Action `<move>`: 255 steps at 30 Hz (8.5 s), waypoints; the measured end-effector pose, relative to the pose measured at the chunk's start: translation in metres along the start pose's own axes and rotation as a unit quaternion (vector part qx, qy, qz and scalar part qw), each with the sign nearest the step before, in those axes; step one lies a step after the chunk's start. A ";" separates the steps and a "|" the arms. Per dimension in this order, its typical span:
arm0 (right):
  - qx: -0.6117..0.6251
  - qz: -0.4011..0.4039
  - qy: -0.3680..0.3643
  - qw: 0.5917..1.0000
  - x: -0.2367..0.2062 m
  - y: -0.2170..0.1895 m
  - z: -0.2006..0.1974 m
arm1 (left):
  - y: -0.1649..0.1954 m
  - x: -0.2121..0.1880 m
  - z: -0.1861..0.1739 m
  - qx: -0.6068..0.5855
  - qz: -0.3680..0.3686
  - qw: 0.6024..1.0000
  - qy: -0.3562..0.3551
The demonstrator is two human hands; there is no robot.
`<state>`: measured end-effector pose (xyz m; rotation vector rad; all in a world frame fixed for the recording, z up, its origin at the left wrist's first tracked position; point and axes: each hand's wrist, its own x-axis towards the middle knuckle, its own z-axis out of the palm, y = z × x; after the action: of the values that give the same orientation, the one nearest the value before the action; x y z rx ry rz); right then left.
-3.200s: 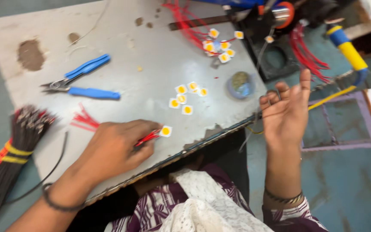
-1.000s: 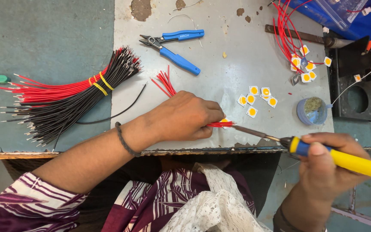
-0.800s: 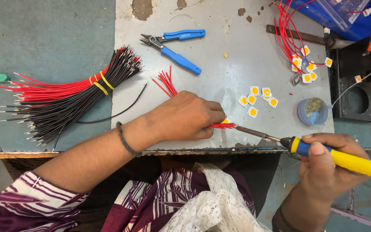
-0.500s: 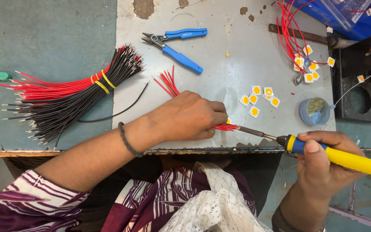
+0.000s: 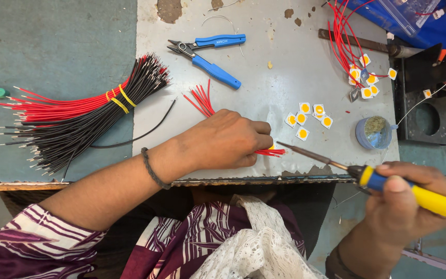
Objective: The person holds a bundle of red and black wires, separates individual wires, and strips insulation from their ends using pliers. They dip the stripped ends into a small container of flux and then solder each wire end onto small LED chip modules on the workbench using a soldering iron.
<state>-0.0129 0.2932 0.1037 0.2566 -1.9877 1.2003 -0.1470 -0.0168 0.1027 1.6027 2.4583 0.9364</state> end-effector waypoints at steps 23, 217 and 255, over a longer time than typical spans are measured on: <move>-0.062 0.087 -0.197 0.975 -0.007 -0.003 0.072 | -0.011 -0.008 -0.002 -0.147 -0.087 0.957 0.233; -0.029 0.100 -0.140 0.985 0.019 -0.060 0.030 | -0.005 -0.008 0.013 0.033 0.016 0.998 0.043; 0.001 0.126 -0.079 0.989 0.003 -0.039 0.020 | -0.006 -0.007 0.019 0.026 0.020 0.997 0.067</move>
<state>-0.0047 0.2569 0.1271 0.1063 -2.2066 1.3768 -0.1419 -0.0163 0.0823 1.6636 2.5688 1.0262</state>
